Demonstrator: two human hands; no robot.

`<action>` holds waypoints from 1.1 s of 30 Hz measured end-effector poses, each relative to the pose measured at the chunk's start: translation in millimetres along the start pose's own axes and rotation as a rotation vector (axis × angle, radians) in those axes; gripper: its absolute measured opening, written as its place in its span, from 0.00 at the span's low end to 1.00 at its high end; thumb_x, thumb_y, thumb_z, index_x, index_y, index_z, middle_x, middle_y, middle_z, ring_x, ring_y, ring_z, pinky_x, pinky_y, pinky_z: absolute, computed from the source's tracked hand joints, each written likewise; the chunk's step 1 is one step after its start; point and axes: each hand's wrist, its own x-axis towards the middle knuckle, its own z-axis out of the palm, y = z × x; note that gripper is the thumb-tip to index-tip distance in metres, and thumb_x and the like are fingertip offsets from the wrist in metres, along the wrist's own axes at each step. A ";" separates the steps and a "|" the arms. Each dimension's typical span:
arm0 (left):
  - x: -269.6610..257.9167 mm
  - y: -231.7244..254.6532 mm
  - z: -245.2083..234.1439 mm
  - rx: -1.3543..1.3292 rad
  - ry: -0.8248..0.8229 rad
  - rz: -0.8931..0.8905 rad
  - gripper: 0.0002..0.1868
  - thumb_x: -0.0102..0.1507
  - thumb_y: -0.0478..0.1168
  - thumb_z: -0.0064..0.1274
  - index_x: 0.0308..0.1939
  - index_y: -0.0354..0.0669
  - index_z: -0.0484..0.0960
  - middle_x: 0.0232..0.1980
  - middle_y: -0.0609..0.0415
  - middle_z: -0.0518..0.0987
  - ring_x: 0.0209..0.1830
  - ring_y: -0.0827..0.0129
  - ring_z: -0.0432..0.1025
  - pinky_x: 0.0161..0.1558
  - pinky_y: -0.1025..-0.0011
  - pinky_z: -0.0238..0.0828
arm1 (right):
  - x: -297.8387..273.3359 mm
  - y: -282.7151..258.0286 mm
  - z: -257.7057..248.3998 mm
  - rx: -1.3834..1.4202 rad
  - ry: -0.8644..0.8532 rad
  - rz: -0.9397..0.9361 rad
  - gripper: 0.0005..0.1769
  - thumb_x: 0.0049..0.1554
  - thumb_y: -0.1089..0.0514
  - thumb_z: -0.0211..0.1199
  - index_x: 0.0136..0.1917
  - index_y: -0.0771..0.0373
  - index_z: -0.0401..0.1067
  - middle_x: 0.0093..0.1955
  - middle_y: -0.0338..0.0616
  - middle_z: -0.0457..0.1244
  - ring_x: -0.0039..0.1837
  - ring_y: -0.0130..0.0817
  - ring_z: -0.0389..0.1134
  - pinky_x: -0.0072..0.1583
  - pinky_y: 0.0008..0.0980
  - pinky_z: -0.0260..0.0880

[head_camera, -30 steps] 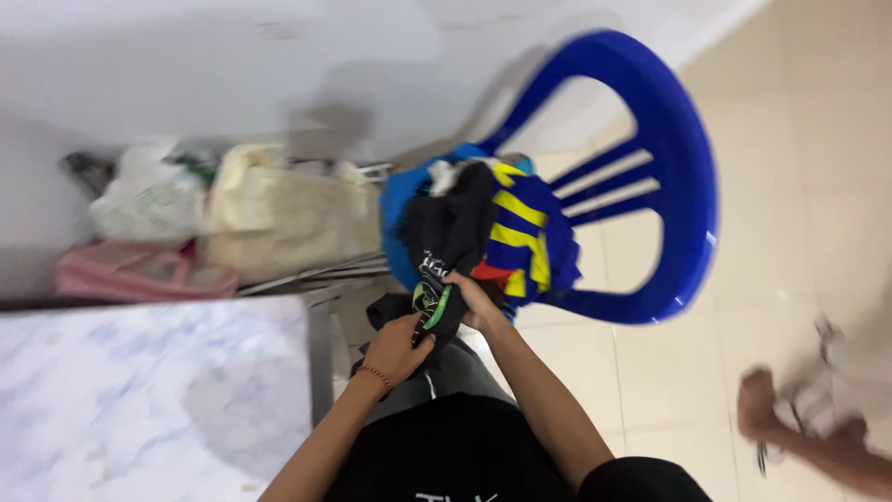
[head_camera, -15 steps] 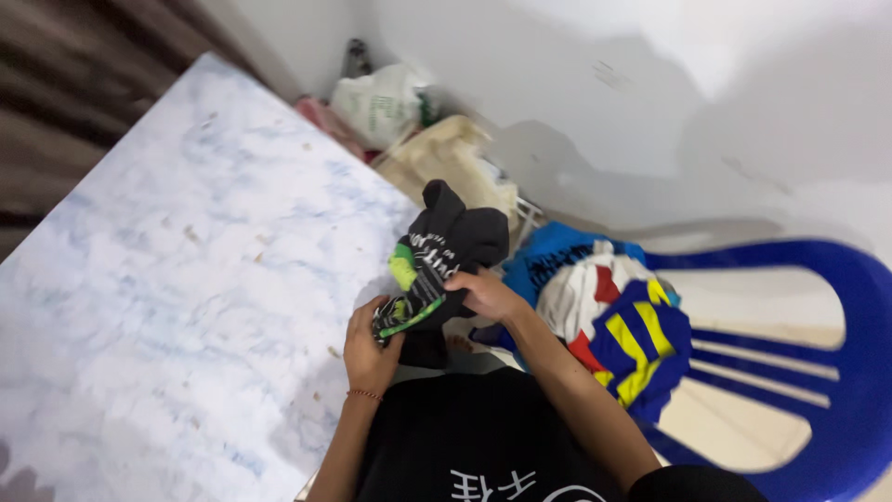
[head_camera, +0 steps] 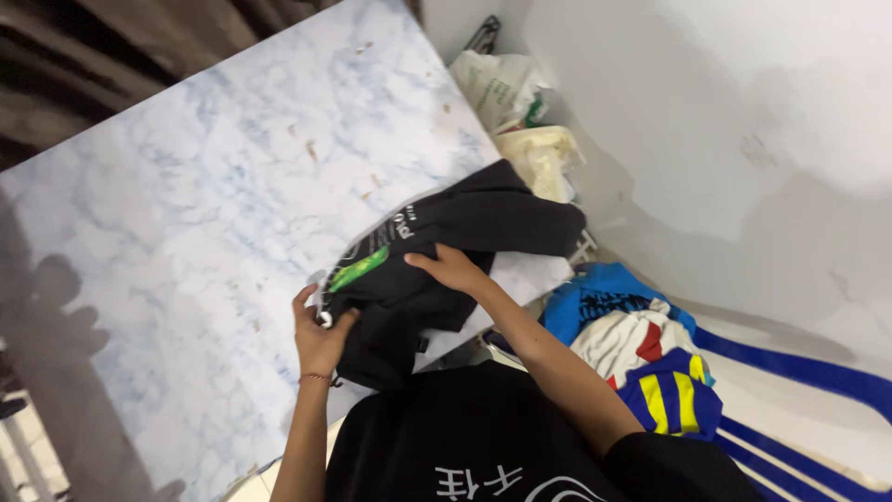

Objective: The person folds black t-shirts by hand on a table and places them into an open suitcase.

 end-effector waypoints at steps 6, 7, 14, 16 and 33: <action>-2.7 11.4 -47.5 0.352 -0.006 0.240 0.38 0.51 0.29 0.63 0.66 0.48 0.71 0.52 0.45 0.76 0.46 0.56 0.74 0.48 0.62 0.74 | 25.7 1.5 34.9 -0.164 0.029 0.030 0.29 0.55 0.37 0.66 0.56 0.64 0.77 0.50 0.45 0.71 0.54 0.35 0.71 0.57 0.32 0.70; 0.7 4.6 -55.4 0.402 0.035 0.258 0.35 0.52 0.29 0.61 0.64 0.48 0.72 0.53 0.45 0.77 0.48 0.54 0.73 0.49 0.60 0.74 | 30.8 -0.4 41.9 -0.147 0.025 -0.010 0.30 0.55 0.37 0.65 0.56 0.64 0.77 0.50 0.45 0.72 0.54 0.36 0.72 0.57 0.32 0.70; 50.0 -35.7 -117.3 0.631 0.315 0.423 0.32 0.51 0.24 0.51 0.60 0.47 0.75 0.57 0.46 0.76 0.54 0.47 0.70 0.54 0.55 0.70 | 55.5 -33.3 124.0 -0.441 -0.058 -0.016 0.37 0.58 0.31 0.64 0.55 0.70 0.75 0.51 0.53 0.71 0.56 0.43 0.72 0.59 0.37 0.70; 67.1 -51.1 -139.0 0.680 0.352 0.414 0.32 0.52 0.23 0.50 0.60 0.47 0.75 0.57 0.46 0.76 0.54 0.47 0.70 0.54 0.55 0.69 | 54.1 -40.3 152.5 -0.335 -0.125 -0.199 0.38 0.53 0.34 0.68 0.59 0.71 0.72 0.54 0.55 0.70 0.58 0.47 0.71 0.60 0.39 0.69; 90.9 16.0 -168.5 0.224 0.410 0.525 0.26 0.50 0.19 0.48 0.48 0.45 0.81 0.63 0.43 0.69 0.61 0.45 0.68 0.61 0.59 0.68 | 50.2 -195.2 237.5 -1.087 0.035 -0.869 0.62 0.33 0.41 0.75 0.79 0.52 0.56 0.62 0.65 0.67 0.57 0.65 0.71 0.49 0.53 0.69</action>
